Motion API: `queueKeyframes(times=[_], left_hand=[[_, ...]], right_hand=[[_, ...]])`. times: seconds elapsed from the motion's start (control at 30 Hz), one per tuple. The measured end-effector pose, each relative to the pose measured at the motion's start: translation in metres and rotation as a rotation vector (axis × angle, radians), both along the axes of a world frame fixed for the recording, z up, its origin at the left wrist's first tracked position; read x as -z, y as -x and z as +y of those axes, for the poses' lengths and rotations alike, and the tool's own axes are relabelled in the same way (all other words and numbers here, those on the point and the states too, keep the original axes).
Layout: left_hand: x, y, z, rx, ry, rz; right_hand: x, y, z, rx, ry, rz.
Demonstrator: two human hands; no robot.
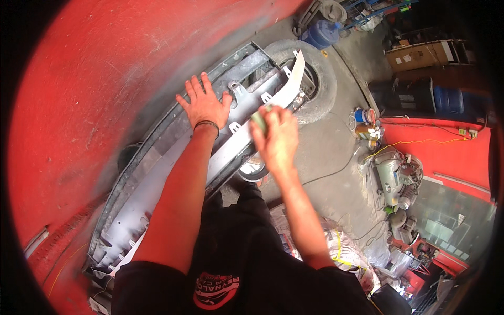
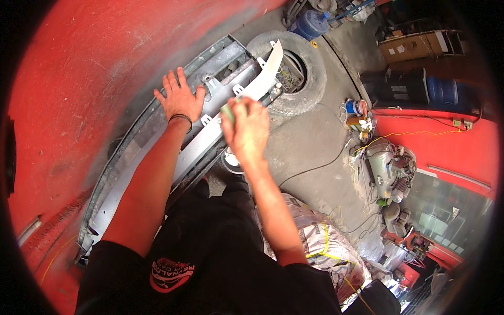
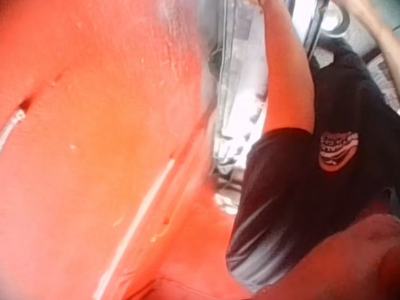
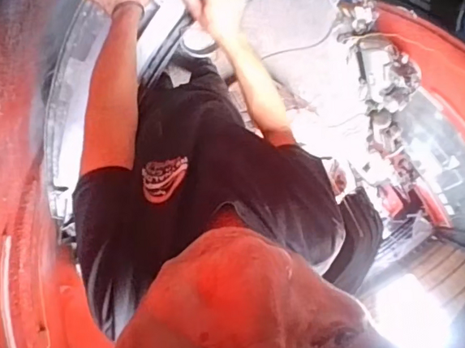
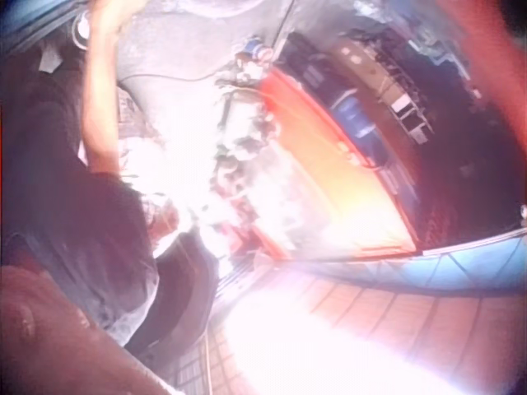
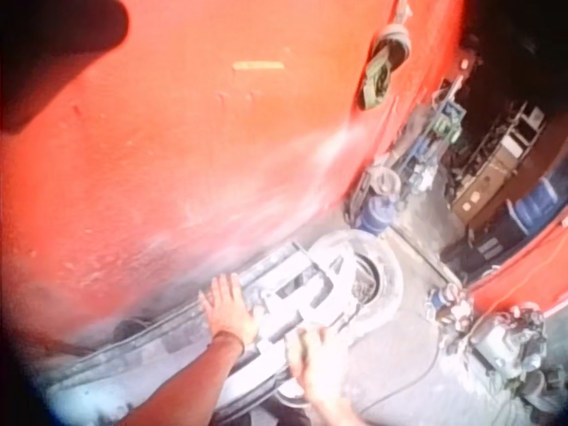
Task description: The person wets sandpaper and a sanding block in a bucket of water, wraps the sandpaper around the block, and sands a car bumper part.
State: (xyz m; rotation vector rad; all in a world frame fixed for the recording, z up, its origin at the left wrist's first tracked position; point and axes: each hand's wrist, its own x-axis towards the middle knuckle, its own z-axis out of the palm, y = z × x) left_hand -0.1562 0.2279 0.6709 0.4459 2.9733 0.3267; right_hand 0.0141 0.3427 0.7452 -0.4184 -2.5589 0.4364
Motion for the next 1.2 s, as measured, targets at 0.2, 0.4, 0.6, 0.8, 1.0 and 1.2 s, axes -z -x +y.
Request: queueKeyframes(times=[0.2,0.4,0.6,0.8,1.0,1.2], left_hand=[[-0.003,-0.001,0.013,0.028,0.009,0.014],[0.004,0.001,0.005,0.005,0.037,0.034],[0.002,-0.001,0.015,0.024,0.05,0.03],[0.002,0.001,0.009,0.012,0.025,0.027],[0.008,0.001,0.014,0.018,0.027,0.05],[0.01,0.002,0.005,0.001,0.083,0.102]], right_hand=[[0.016,0.035,0.108,0.363,0.08,0.051],[0.012,-0.014,-0.017,0.261,0.084,0.057],[0.014,0.027,0.092,0.493,0.207,0.075],[0.026,-0.01,0.022,0.366,0.154,0.12],[0.028,0.038,0.149,0.487,0.293,0.0],[0.017,0.007,0.1,0.189,0.143,0.145]])
